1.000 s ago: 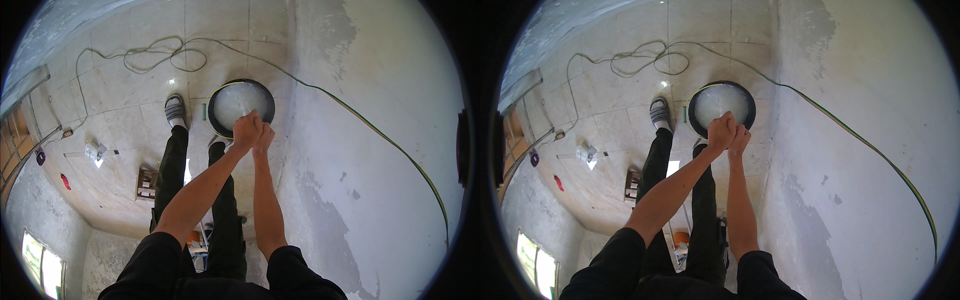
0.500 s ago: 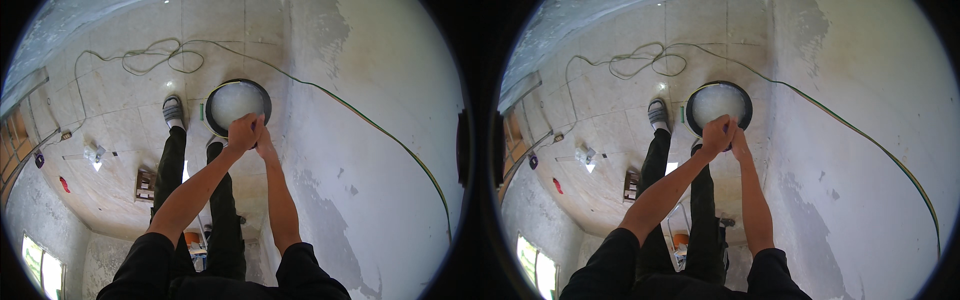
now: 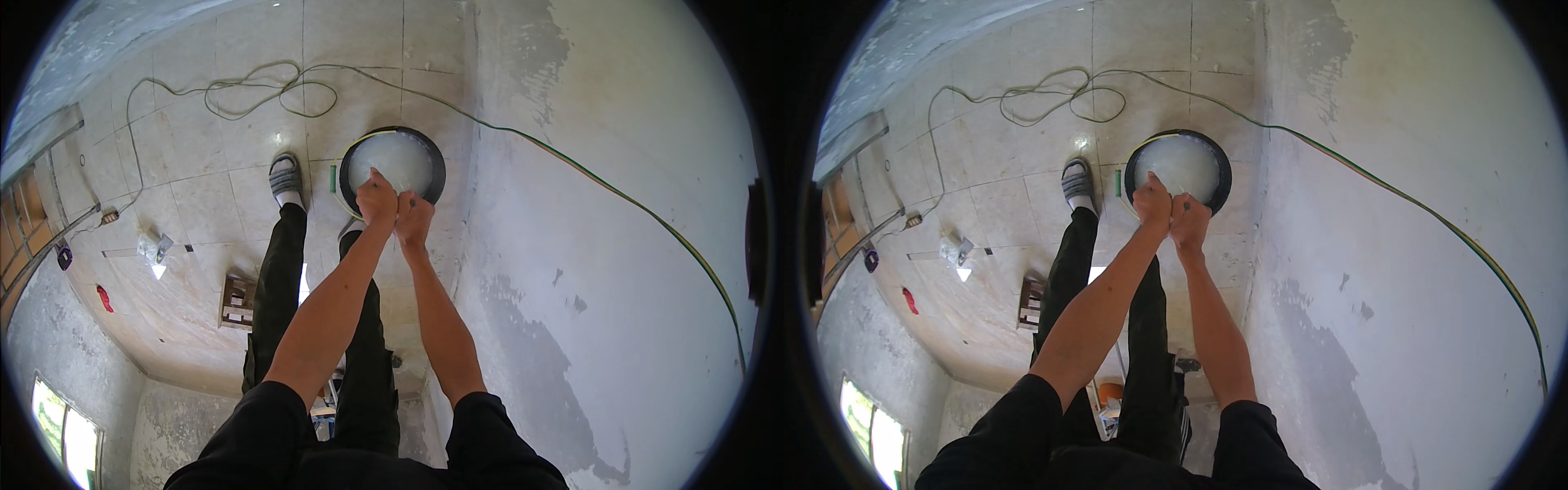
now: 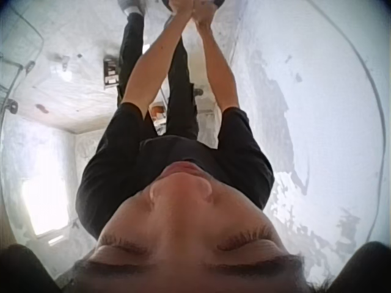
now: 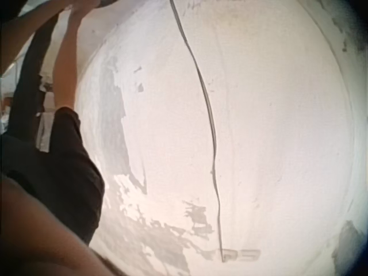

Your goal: The person cleans a wall and ceiling area using a cloth, first wiping the ceiling while standing on a ladder, then descending the ladder and moving it to wipe a different section of the wall near a window.

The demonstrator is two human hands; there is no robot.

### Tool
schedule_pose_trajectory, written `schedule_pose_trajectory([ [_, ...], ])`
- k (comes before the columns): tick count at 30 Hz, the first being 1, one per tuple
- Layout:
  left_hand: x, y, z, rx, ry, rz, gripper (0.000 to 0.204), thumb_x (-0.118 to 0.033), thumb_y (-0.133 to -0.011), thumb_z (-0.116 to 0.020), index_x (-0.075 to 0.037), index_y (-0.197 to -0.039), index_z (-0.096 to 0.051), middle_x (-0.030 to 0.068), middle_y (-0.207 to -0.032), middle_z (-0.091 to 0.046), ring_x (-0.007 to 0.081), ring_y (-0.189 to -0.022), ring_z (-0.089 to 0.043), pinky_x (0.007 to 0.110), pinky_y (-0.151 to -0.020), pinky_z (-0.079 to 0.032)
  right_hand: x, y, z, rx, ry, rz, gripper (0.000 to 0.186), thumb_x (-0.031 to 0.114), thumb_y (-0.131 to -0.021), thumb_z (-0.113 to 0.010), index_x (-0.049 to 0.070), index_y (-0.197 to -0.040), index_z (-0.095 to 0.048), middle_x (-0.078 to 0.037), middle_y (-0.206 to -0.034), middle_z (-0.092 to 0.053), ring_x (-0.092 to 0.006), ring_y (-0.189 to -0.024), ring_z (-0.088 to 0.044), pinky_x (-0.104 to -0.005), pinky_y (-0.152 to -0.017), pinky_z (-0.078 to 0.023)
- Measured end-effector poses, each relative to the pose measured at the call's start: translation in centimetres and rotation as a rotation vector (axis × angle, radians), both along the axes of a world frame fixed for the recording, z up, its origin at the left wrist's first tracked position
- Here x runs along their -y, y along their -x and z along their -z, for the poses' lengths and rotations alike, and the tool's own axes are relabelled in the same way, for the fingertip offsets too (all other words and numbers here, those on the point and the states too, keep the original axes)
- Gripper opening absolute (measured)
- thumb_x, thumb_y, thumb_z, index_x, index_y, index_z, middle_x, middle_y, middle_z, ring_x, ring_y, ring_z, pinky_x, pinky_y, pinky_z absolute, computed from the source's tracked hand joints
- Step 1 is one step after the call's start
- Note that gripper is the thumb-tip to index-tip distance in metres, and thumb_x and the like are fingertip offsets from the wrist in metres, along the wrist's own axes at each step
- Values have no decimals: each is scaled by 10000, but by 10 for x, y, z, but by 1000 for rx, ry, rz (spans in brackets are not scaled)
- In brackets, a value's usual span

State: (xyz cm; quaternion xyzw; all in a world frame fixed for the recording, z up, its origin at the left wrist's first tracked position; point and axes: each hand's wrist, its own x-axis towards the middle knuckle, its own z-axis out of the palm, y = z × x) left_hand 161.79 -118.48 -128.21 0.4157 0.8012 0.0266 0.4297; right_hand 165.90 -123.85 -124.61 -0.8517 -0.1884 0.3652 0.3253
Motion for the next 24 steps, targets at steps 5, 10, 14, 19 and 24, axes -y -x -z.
schedule_pose_trajectory([
  [5, 0, 9, -25, 400, 28, 33, 457, -369, -942, -488, 28, -763, -626, 176, -685, -625, 300, -636, -607, 368, -667, -490, 7, -13, -3, 14, -4, 39, 393, 243, -924, -461, -20, -643, -539, -92, -539, -480, -137, -517, -469, -345, -515, -381],
  [10, 13, 21, -58, 743, -124, 46, 344, -334, -910, -596, 4, -970, -599, 110, -854, -636, 162, -802, -599, 286, -760, -466, 27, -19, -18, -348, -51, 216, 376, 300, -960, -464, 14, -740, -569, 15, -677, -498, -93, -672, -458, -290, -609, -397],
  [14, 27, 48, -98, 796, -18, 107, 347, -246, -886, -648, -16, -1128, -551, 65, -966, -628, 131, -883, -586, 261, -775, -460, 45, -16, -56, -439, -135, 245, 308, 271, -951, -498, -22, -961, -593, -43, -851, -567, -100, -823, -473, -254, -738, -400],
  [19, 42, 70, -172, 831, -25, 84, 306, -186, -858, -675, -14, -1071, -539, 68, -967, -622, 150, -886, -583, 293, -812, -456, 64, 6, -121, -668, -318, 536, 253, 281, -948, -533, 57, -1064, -565, -29, -920, -582, -122, -860, -575, -272, -762, -494],
  [24, 62, 74, -271, 1004, 9, 140, 295, -157, -843, -681, -37, -1065, -529, 65, -964, -604, 133, -900, -553, 302, -798, -460, 100, 16, -171, -1243, -534, 896, 400, 366, -942, -520, 15, -1133, -545, -115, -1045, -610, -201, -875, -626, -328, -776, -548],
])
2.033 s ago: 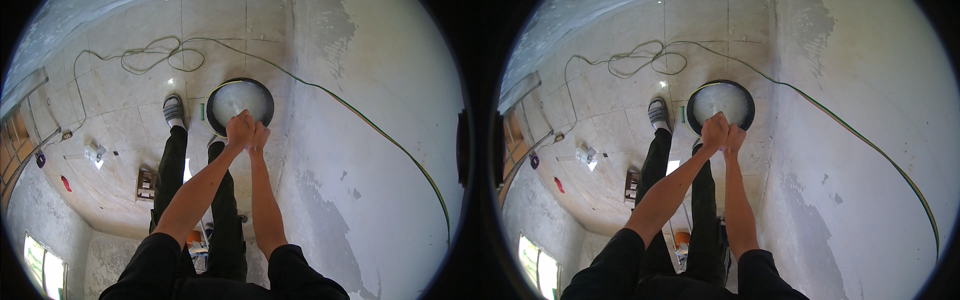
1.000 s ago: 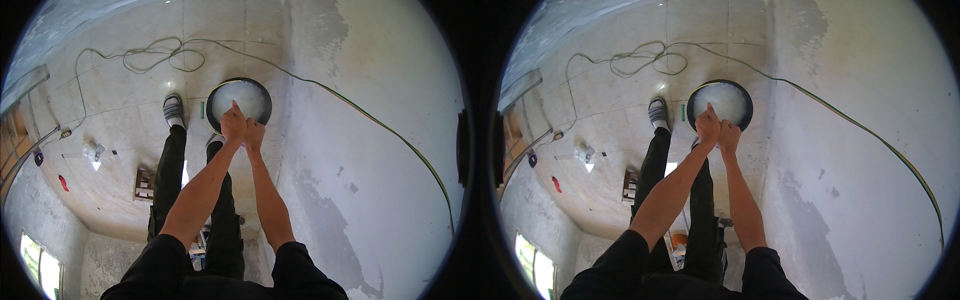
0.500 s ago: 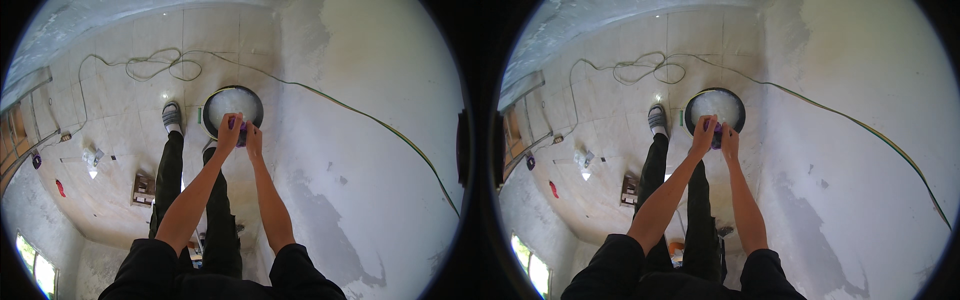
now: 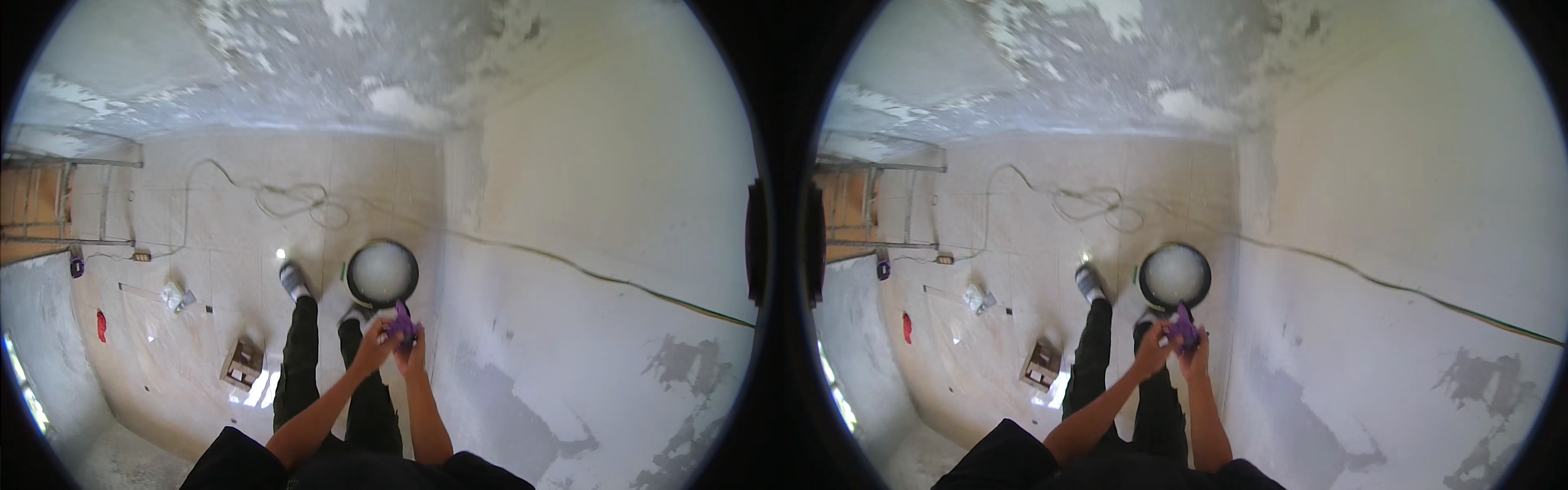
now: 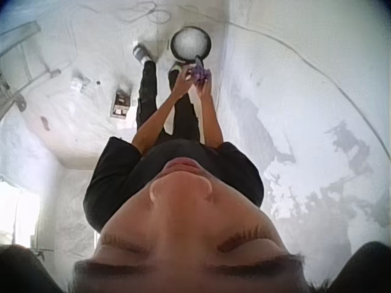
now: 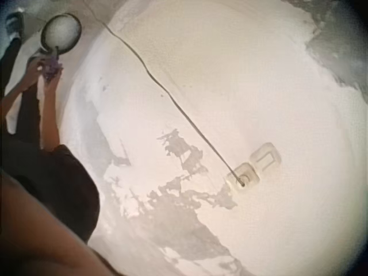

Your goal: The person cleans a wall and ceiling area using a cloth, first wiping the ceiling while standing on a ladder, then descending the ladder and moving it to wipe a different section of the wall near a window.

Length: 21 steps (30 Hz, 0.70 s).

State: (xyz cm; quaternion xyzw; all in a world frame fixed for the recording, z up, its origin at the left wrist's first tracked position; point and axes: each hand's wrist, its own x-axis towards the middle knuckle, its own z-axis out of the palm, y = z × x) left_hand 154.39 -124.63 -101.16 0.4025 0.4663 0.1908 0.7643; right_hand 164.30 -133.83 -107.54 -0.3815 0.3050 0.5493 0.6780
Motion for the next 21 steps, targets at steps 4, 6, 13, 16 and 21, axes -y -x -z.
schedule_pose_trajectory([
  [4, 28, 10, -27, 98, -39, 193, 351, -175, -846, -688, -36, -1125, -527, 38, -985, -584, 119, -990, -553, 294, -899, -428, 18, -1, -35, 20, -333, -237, 728, 600, -904, -384, -47, -1219, -492, -164, -1067, -619, -247, -887, -631, -318, -740, -555],
  [6, 30, 21, -48, 149, -108, 194, 368, -192, -848, -691, -40, -1141, -528, 50, -1007, -583, 137, -1003, -551, 306, -899, -427, 9, 4, -68, -98, -421, -163, 725, 652, -883, -336, 77, -1310, -446, -189, -1116, -601, -301, -932, -617, -337, -678, -568],
  [13, -21, 61, -110, 172, -374, 408, 420, -354, -902, -599, -70, -1198, -510, 114, -1162, -561, 217, -1103, -523, 351, -932, -404, -33, 23, -123, 135, -525, -106, 514, 583, -918, -335, 280, -1325, -419, -129, -1135, -592, -288, -977, -578, -502, -987, -371],
  [16, -36, 87, -97, 200, -429, 318, 401, -334, -922, -568, -55, -1201, -496, 129, -1168, -549, 236, -1110, -518, 356, -940, -394, -78, 62, -145, 264, -509, -284, 506, 541, -930, -353, 243, -1338, -383, -126, -1150, -577, -274, -992, -572, -487, -997, -366],
  [21, -65, 172, -144, 13, -511, 0, 418, -353, -917, -573, -66, -1209, -493, 131, -1139, -577, 239, -1105, -536, 368, -938, -409, -140, 152, -174, 383, -626, -590, 505, 472, -950, -382, 182, -1359, -322, -121, -1176, -554, -251, -1017, -563, -463, -1013, -358],
])
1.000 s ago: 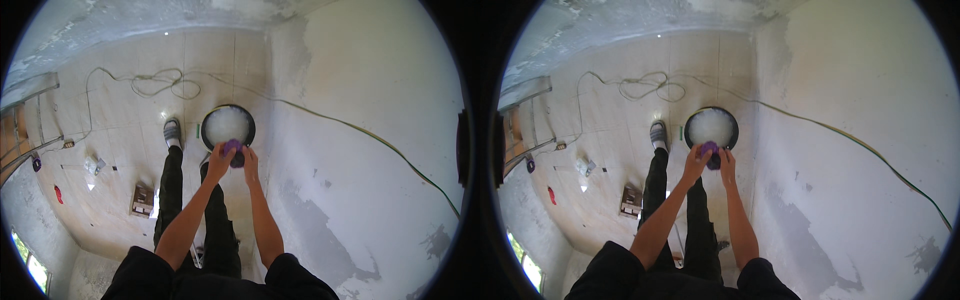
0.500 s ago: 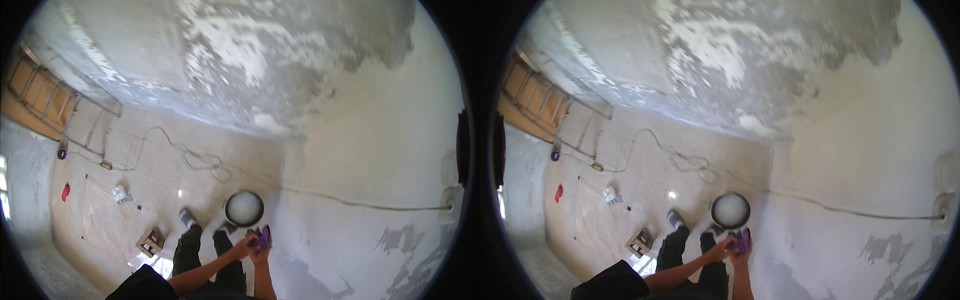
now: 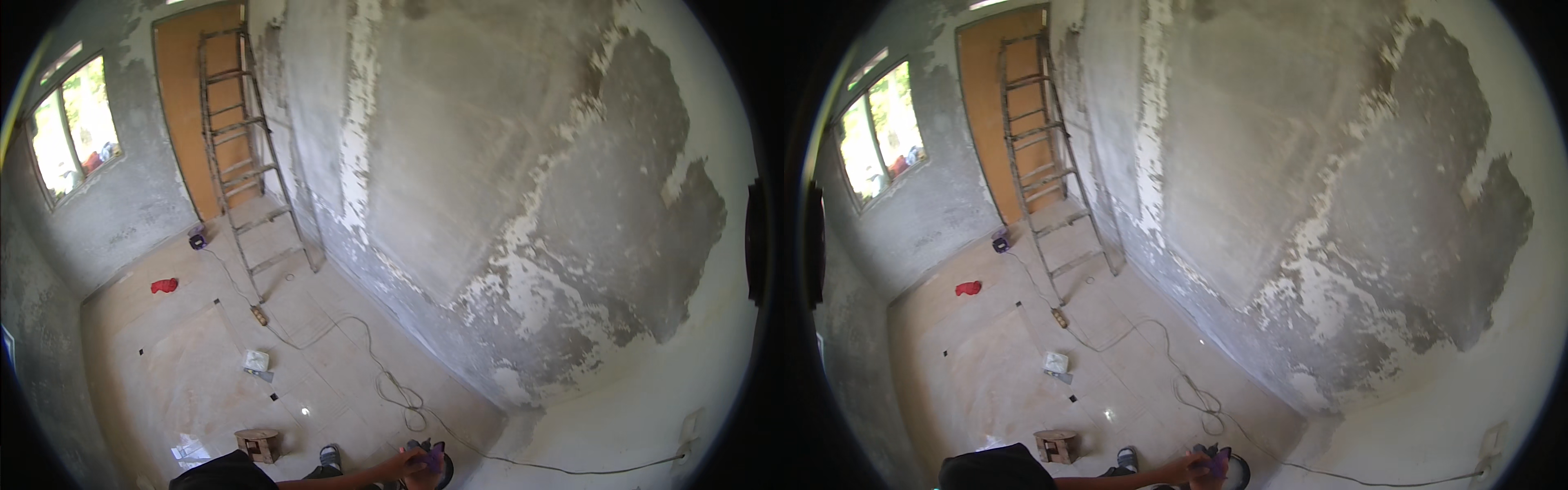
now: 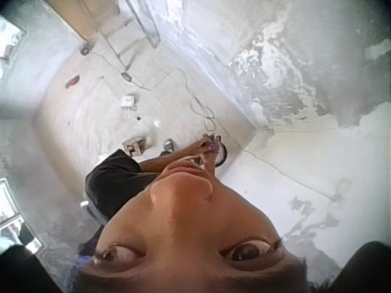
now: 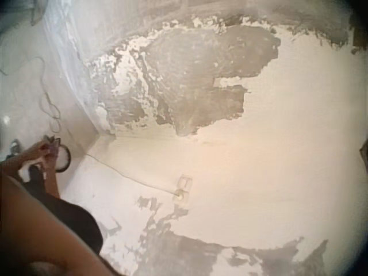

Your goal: The person cleans a wall and ceiling area using a cloth, first wiping the ceiling while standing on a ladder, then descending the ladder and moving it to wipe a different section of the wall near a window.

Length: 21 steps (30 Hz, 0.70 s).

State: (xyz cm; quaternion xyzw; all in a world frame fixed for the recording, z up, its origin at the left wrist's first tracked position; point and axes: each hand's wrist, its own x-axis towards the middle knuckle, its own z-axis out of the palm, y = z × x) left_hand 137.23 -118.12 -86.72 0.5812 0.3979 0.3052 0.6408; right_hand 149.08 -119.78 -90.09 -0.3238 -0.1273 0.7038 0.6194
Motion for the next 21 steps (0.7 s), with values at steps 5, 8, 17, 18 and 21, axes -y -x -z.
schedule_pose_trajectory([
  [5, -24, 101, -45, -4, -171, -262, 340, -181, -927, -582, -60, -1224, -471, 100, -1097, -606, 209, -1053, -579, 333, -910, -442, -51, 104, -43, -217, 95, -177, 445, 513, -957, -340, 239, -1282, -472, -63, -1044, -644, -226, -921, -616, -539, -1091, -266],
  [8, -34, 154, -63, 18, -191, -348, 337, -106, -923, -575, -63, -1235, -456, 87, -1092, -609, 167, -1036, -579, 326, -902, -449, -74, 157, -76, -208, 10, -343, 299, 376, -967, -434, 175, -1171, -520, -57, -1058, -615, -228, -992, -599, -486, -1011, -394],
  [17, -54, 242, -97, 224, -119, -631, 259, -153, -936, -570, -35, -1144, -471, 114, -1340, -473, 200, -1153, -496, 357, -962, -428, -134, 250, -94, -106, 54, -671, 329, 407, -968, -438, 125, -1110, -531, -46, -1042, -601, -192, -925, -614, -353, -798, -511],
  [18, -55, 245, -98, 128, -122, -686, 310, -206, -932, -586, -30, -1161, -474, 111, -1245, -534, 200, -1108, -529, 347, -927, -450, -138, 253, -96, -101, 65, -706, 338, 405, -969, -431, 111, -1101, -534, -59, -1018, -608, -213, -918, -621, -366, -808, -507],
  [21, -66, 257, -100, 119, -11, -870, 355, -244, -913, -609, -21, -1167, -503, 93, -1029, -605, 160, -958, -581, 315, -850, -468, -153, 273, -98, 21, 113, -751, 366, 405, -969, -432, 90, -1132, -526, -68, -1043, -606, -236, -924, -621, -381, -806, -511],
])
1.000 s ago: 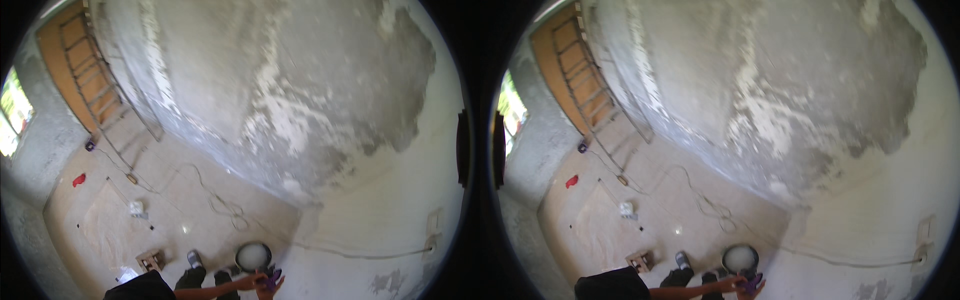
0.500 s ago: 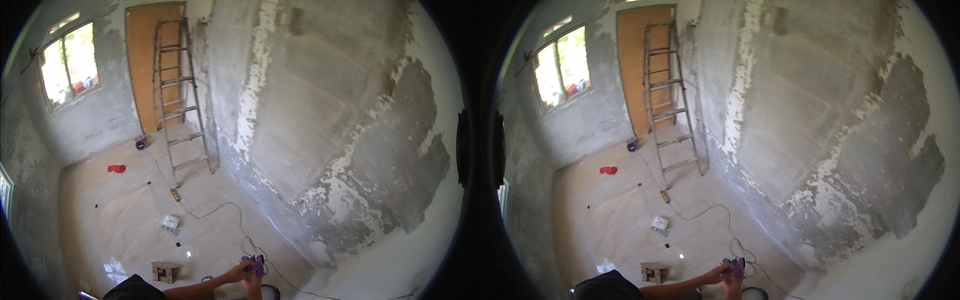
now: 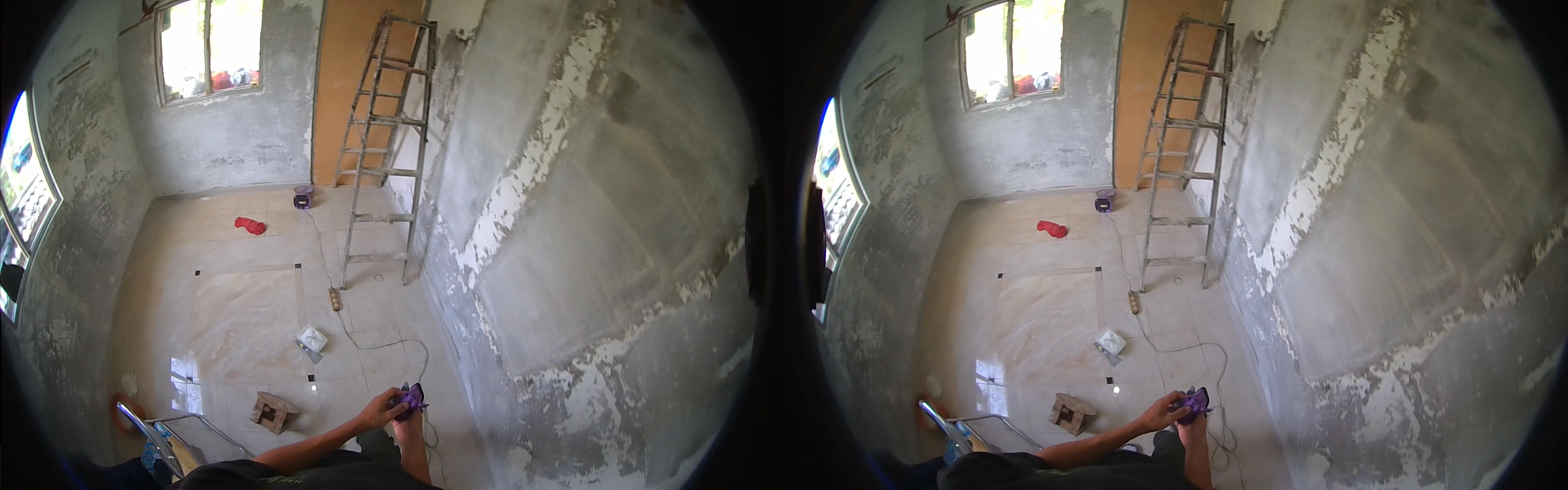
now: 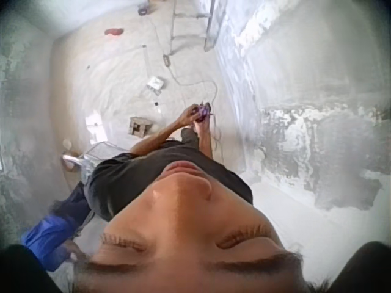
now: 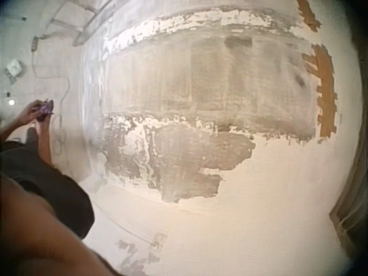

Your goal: The person cleans a wall and ceiling area using a cloth, first wiping the ceiling while standing on a ladder, then descending the ladder and moving it to wipe a different section of the wall near a window.

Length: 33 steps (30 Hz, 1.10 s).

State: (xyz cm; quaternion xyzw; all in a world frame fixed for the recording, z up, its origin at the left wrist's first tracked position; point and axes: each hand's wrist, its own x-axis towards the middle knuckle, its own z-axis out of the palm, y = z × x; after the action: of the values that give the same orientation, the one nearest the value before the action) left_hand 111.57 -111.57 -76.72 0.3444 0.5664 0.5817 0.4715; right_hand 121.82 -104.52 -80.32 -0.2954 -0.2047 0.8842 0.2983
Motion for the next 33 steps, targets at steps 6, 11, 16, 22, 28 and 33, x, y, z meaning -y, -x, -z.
schedule_pose_trajectory([
  [6, -56, 42, 46, -4, -71, -150, 346, -267, -916, -612, 0, -1120, -528, 89, -995, -599, 148, -917, -574, 315, -789, -501, -66, 36, 4, 44, -168, -301, 343, 344, -965, -448, 63, -1139, -537, -85, -1061, -609, -222, -963, -618, -374, -897, -488],
  [11, -102, 76, -8, 17, -18, -277, 365, -252, -924, -597, 32, -1133, -504, 114, -1067, -578, 159, -983, -576, 327, -822, -521, -146, 76, 6, 155, -137, -288, 362, 269, -953, -413, 3, -1177, -513, -124, -1110, -600, -244, -1001, -616, -380, -901, -504],
  [16, -129, 109, -5, 66, -21, -433, 302, -181, -945, -557, 2, -1173, -481, 118, -1100, -579, 177, -980, -596, 312, -782, -529, -199, 135, -17, 146, -185, -460, 392, 311, -953, -447, -1, -1177, -526, -108, -1104, -612, -214, -993, -621, -353, -900, -501],
  [22, -107, 148, 21, 219, 2, -637, 275, -176, -954, -537, -25, -1173, -466, 111, -1135, -593, 199, -959, -635, 310, -780, -526, -232, 194, -12, 148, -41, -567, 313, 273, -901, -557, 38, -1104, -600, -79, -1074, -662, -203, -961, -652, -334, -870, -513],
  [28, -106, 209, 23, 346, 109, -731, 329, -281, -964, -525, -55, -1195, -465, 102, -1166, -606, 194, -981, -629, 317, -801, -496, -237, 253, -16, 143, 30, -586, 331, 274, -898, -553, 29, -1115, -602, -79, -1077, -661, -206, -971, -648, -351, -881, -513],
  [33, -133, 278, 1, 384, 81, -690, 362, -321, -966, -514, -63, -1214, -460, 98, -1191, -598, 188, -1010, -612, 329, -828, -481, -245, 314, -24, 143, 29, -673, 345, 277, -911, -525, 18, -1129, -593, -87, -1078, -659, -206, -971, -648, -344, -886, -510],
])
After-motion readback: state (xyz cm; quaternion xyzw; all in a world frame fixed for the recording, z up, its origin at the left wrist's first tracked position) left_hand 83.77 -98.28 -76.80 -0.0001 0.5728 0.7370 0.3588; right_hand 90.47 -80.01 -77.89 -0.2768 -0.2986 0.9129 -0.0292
